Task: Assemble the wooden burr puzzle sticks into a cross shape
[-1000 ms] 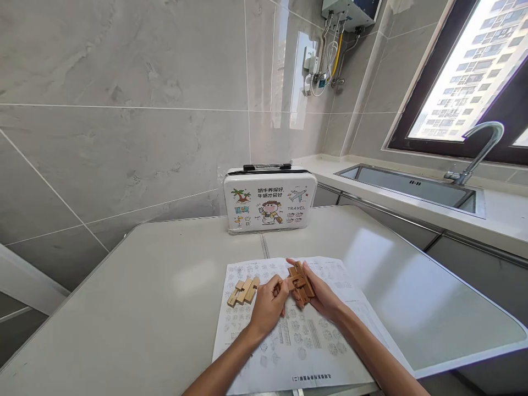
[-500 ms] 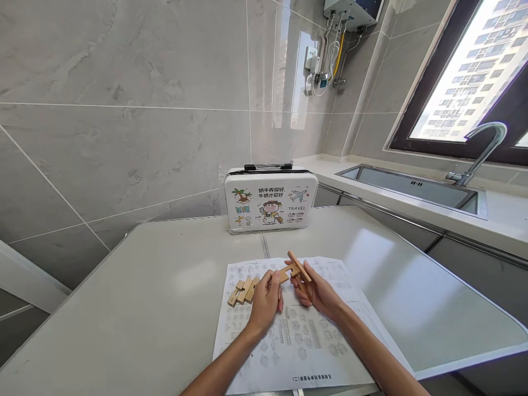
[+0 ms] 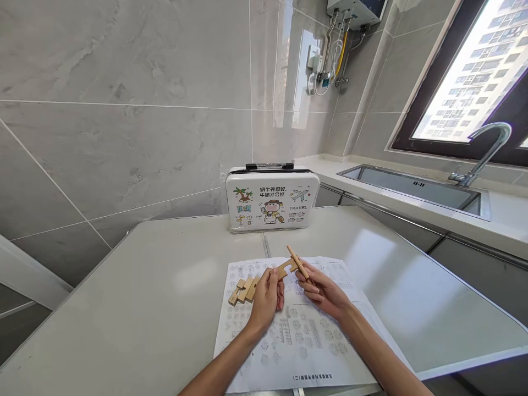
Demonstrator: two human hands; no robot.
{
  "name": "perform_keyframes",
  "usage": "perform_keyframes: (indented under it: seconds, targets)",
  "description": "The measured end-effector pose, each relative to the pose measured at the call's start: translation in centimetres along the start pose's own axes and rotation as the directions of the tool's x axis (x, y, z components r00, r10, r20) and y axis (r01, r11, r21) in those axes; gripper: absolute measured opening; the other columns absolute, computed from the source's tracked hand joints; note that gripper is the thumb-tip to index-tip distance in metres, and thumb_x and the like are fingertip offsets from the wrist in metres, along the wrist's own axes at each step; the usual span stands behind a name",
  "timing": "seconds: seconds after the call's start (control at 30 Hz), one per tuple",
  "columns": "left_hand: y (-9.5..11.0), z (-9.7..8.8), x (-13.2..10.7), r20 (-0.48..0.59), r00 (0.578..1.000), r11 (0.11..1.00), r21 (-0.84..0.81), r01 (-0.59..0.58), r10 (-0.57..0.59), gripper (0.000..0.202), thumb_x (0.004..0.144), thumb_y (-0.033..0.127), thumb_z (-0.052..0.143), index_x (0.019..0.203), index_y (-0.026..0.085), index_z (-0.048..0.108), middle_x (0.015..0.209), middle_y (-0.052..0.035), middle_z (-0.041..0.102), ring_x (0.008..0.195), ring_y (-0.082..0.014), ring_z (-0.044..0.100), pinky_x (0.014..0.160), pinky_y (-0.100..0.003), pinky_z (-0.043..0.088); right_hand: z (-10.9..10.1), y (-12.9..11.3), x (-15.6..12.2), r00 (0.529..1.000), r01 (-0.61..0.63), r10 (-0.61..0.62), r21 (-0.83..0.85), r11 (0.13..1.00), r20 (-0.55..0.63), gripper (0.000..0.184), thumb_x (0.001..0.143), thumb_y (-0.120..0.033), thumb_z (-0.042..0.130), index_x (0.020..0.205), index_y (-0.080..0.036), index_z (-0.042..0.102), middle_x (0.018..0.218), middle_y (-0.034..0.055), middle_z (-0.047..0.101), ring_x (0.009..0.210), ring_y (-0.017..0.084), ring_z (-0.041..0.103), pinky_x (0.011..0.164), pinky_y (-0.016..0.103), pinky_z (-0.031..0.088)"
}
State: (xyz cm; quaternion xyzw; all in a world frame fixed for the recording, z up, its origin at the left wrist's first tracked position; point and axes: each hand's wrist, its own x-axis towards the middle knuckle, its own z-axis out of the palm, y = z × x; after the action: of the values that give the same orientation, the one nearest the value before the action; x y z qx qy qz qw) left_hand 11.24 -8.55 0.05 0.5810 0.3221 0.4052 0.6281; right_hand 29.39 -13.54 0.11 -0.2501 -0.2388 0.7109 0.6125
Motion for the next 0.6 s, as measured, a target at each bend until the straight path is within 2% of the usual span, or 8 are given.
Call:
perform_keyframes:
  seconds: [0.2, 0.43, 0.6]
  targets:
    - [-0.12, -0.17, 0.1, 0.035, 0.999, 1.0, -0.025, 0.019, -0.018, 0.05, 0.1, 0.068, 0.047, 0.08, 0.022, 0.043, 0.06, 0.008, 0.05, 0.038, -0.0052, 0.043, 0.039, -0.018, 0.032, -0.35, 0.02, -0.09, 0.999, -0.041, 0.04, 0.024, 0.999, 0.028, 0.045, 0.089, -0.016, 0.076, 0.132, -0.02, 0.062, 0.08, -0.0037, 0.05, 0.05, 0.003, 0.024, 0.037, 0.01, 0.024]
    - [-0.35, -0.21, 0.36, 0.038, 0.999, 1.0, -0.01, 0.026, -0.026, 0.053, 0.097, 0.072, 0.048, 0.08, 0.022, 0.042, 0.057, 0.0087, 0.048, 0.037, -0.0057, 0.043, 0.039, -0.019, 0.032, -0.51, -0.14, -0.22, 0.993, -0.114, 0.113, 0.022, 0.993, 0.047, 0.034, 0.089, -0.017, 0.077, 0.12, -0.019, 0.064, 0.08, -0.0036, 0.05, 0.049, 0.003, 0.019, 0.037, 0.01, 0.018]
    - [-0.44, -0.33, 0.32, 0.065, 0.997, 1.0, 0.004, 0.028, -0.029, 0.052, 0.099, 0.071, 0.045, 0.08, 0.023, 0.04, 0.056, 0.01, 0.044, 0.038, -0.0059, 0.043, 0.04, -0.018, 0.032, -0.71, -0.3, -0.24, 0.99, -0.137, 0.135, 0.031, 0.99, 0.044, 0.029, 0.089, -0.016, 0.077, 0.115, -0.016, 0.065, 0.08, -0.0029, 0.05, 0.05, 0.003, 0.018, 0.037, 0.009, 0.019]
